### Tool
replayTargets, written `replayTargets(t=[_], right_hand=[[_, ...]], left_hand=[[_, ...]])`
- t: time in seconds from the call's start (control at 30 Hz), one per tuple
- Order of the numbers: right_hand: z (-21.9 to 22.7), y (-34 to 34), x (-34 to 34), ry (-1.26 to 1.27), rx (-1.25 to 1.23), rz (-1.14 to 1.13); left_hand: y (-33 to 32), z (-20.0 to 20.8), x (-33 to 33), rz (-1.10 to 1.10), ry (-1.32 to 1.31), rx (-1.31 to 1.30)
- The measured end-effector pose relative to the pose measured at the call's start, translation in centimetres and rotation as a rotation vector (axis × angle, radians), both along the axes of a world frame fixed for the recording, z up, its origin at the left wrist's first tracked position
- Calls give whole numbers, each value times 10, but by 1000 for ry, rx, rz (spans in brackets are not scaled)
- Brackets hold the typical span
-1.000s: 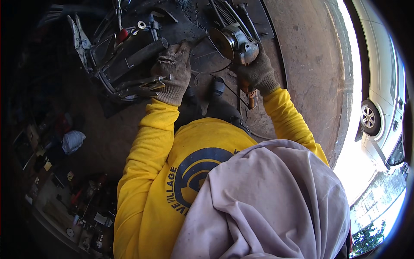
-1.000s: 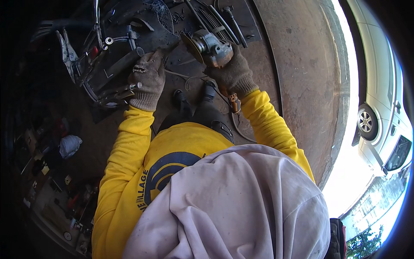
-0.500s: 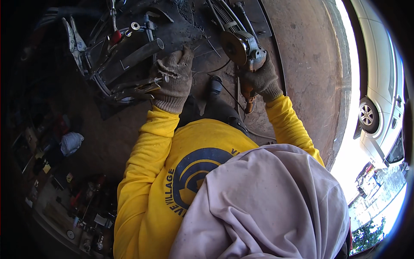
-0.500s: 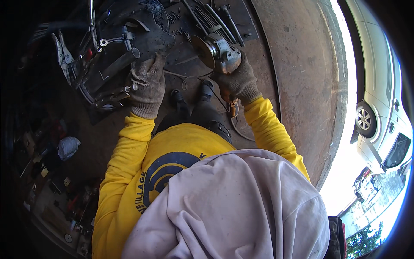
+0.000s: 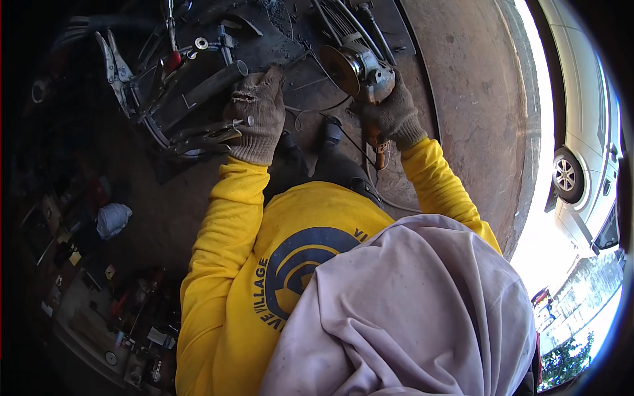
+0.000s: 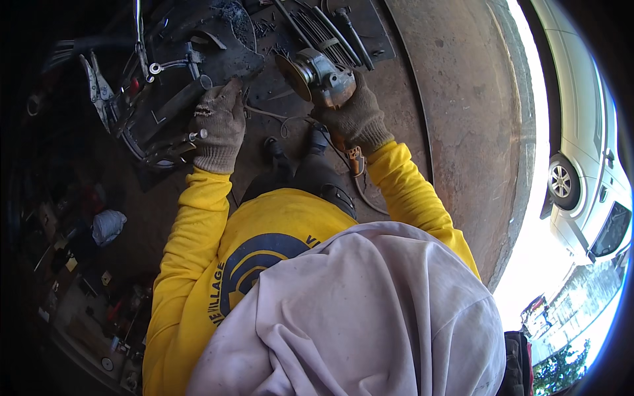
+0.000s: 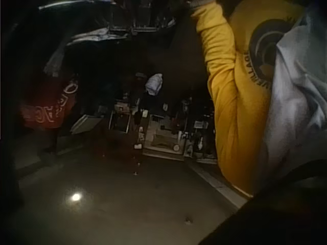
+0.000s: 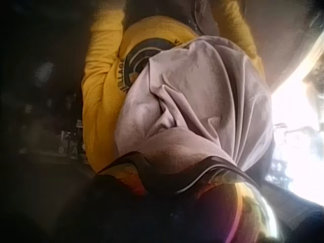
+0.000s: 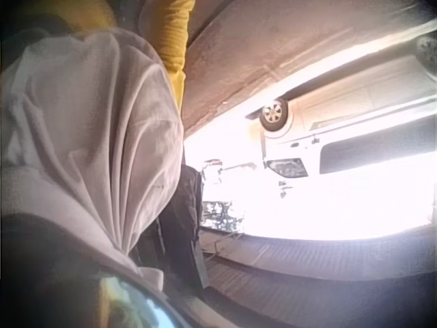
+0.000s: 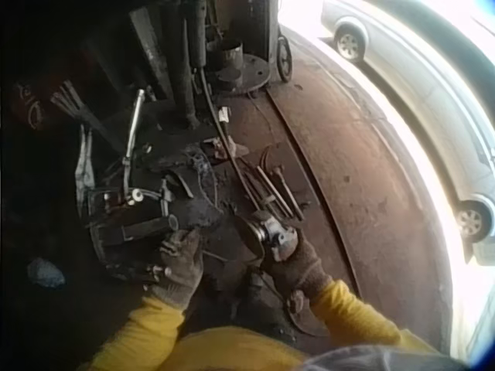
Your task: The person assembles a metal structure by clamping metal components together and using a welding tool to join them, followed by using an angle grinder to smooth a joint.
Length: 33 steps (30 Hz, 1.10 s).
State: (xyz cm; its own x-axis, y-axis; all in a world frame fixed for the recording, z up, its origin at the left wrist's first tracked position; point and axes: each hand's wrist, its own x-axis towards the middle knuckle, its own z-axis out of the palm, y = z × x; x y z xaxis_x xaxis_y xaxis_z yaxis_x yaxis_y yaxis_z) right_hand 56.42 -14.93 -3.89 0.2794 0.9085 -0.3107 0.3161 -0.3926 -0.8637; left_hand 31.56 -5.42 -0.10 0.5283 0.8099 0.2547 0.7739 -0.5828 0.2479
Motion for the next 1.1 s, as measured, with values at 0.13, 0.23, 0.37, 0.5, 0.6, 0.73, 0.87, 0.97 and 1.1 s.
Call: replayTargets(t=[0.13,0.23,0.37,0.5,0.6,0.73,0.87,0.97,1.1], right_hand=[[-5,4,-2,7,3,8],[-3,7,-4,-21,-10,33],[-2,9,-5,-40,-27,31],[0,12,-5,-58,-53,40],[8,15,-6,-46,-22,46],[6,17,-3,-53,-33,58],[5,18,-3,-55,-38,69],[10,20,-2,-53,-63,81],[11,22,-2,-96,-45,83]], left_hand=[[1,0,2,3,3,-16],[1,-1,0,19,-7,-10],[1,3,3,29,16,-23],[0,-1,1,29,-10,-10],[2,-2,1,35,2,-58],[2,-1,1,21,-22,-46],[0,4,2,23,2,-47],[-1,3,2,32,14,-49],[-1,5,2,24,42,-34]])
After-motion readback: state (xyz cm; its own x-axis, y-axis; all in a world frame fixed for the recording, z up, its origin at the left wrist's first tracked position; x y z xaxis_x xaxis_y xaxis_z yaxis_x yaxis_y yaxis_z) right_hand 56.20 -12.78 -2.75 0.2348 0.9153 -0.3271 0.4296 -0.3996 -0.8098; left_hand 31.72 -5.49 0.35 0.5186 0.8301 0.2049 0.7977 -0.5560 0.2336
